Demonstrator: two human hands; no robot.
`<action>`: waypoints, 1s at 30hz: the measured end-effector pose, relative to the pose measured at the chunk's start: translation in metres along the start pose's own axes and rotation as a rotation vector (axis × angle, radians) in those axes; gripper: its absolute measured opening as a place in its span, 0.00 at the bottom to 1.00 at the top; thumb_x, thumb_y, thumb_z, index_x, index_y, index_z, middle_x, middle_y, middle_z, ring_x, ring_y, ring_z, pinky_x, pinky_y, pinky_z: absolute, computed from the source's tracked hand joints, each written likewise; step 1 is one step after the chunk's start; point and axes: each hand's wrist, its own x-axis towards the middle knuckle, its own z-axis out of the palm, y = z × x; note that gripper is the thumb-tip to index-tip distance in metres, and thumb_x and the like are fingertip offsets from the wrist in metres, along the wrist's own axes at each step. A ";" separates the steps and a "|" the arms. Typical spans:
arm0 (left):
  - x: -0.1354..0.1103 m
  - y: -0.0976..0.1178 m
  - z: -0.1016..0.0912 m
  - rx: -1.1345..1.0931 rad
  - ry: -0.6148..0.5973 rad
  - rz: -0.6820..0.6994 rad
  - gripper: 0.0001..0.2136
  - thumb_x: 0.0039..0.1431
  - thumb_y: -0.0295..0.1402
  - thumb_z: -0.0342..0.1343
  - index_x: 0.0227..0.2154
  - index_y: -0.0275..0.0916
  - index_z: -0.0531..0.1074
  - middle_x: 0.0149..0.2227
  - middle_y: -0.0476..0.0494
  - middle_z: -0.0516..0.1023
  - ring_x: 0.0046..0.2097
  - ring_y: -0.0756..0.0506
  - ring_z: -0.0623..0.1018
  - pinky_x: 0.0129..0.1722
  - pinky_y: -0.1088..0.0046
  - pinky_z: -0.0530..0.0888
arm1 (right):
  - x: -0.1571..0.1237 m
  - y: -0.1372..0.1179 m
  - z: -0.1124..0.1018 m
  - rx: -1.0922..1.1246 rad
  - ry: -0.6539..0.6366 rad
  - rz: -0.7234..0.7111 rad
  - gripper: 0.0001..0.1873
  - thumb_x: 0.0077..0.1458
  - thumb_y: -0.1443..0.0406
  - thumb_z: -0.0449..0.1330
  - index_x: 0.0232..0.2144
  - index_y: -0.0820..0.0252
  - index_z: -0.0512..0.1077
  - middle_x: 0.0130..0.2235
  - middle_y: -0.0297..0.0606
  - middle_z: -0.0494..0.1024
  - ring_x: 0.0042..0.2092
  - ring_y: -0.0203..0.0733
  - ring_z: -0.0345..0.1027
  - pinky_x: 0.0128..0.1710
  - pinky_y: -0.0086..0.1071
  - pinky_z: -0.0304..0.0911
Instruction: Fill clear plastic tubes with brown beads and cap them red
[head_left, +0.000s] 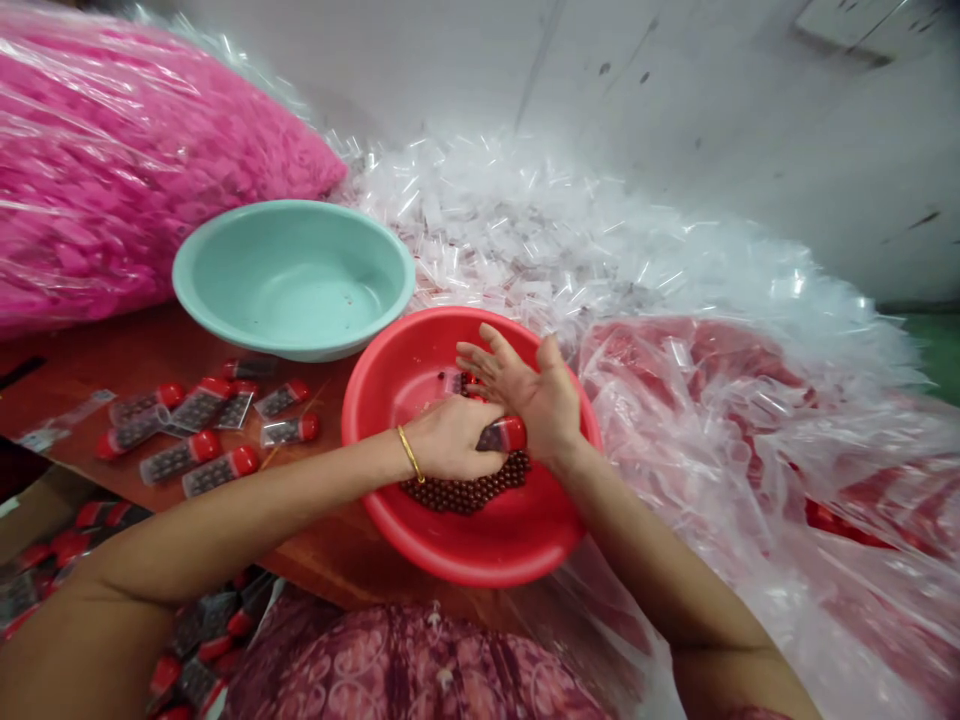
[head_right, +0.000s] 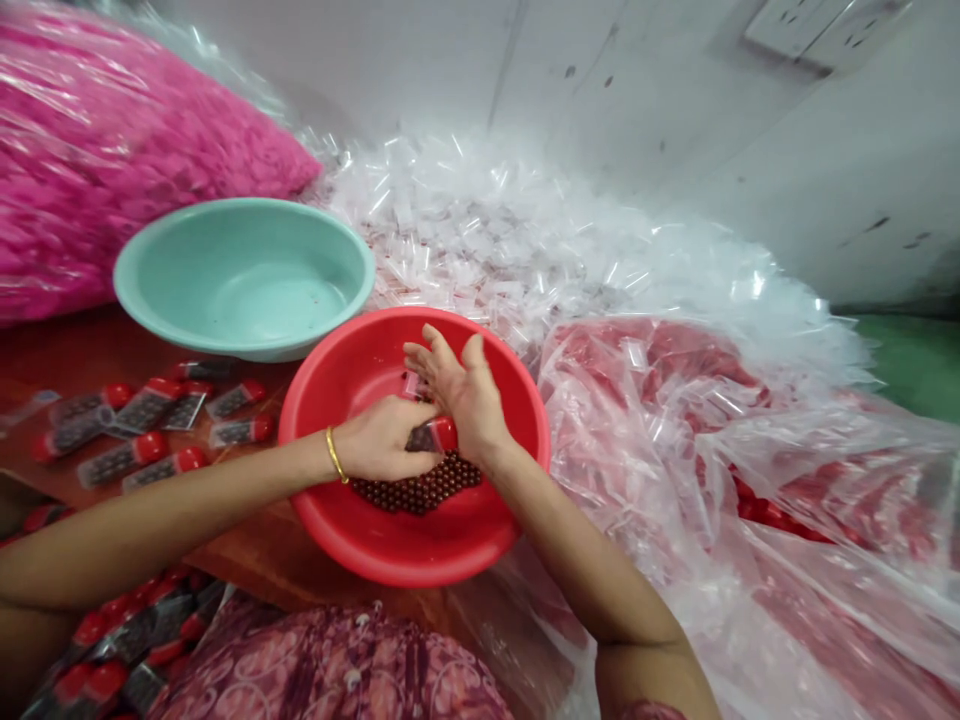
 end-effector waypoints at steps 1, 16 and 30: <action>-0.002 0.002 -0.007 -0.008 0.037 0.032 0.07 0.48 0.34 0.53 0.28 0.36 0.69 0.25 0.45 0.71 0.28 0.47 0.70 0.28 0.72 0.65 | 0.003 -0.003 -0.003 0.013 -0.002 -0.019 0.49 0.50 0.46 0.10 0.64 0.59 0.42 0.59 0.46 0.61 0.58 0.44 0.59 0.51 0.42 0.58; -0.168 -0.096 -0.068 0.932 0.301 -0.585 0.12 0.62 0.39 0.42 0.35 0.39 0.67 0.32 0.45 0.76 0.33 0.47 0.74 0.29 0.76 0.64 | 0.027 0.052 -0.029 -1.361 -0.170 -0.015 0.20 0.57 0.58 0.50 0.46 0.65 0.68 0.45 0.52 0.73 0.43 0.51 0.69 0.37 0.37 0.62; 0.052 -0.070 -0.029 0.950 -0.364 0.088 0.11 0.57 0.26 0.49 0.39 0.39 0.73 0.39 0.38 0.77 0.40 0.44 0.75 0.35 0.71 0.67 | 0.010 0.056 -0.063 -1.092 0.102 0.111 0.21 0.56 0.66 0.45 0.49 0.64 0.67 0.44 0.48 0.76 0.46 0.48 0.70 0.44 0.36 0.62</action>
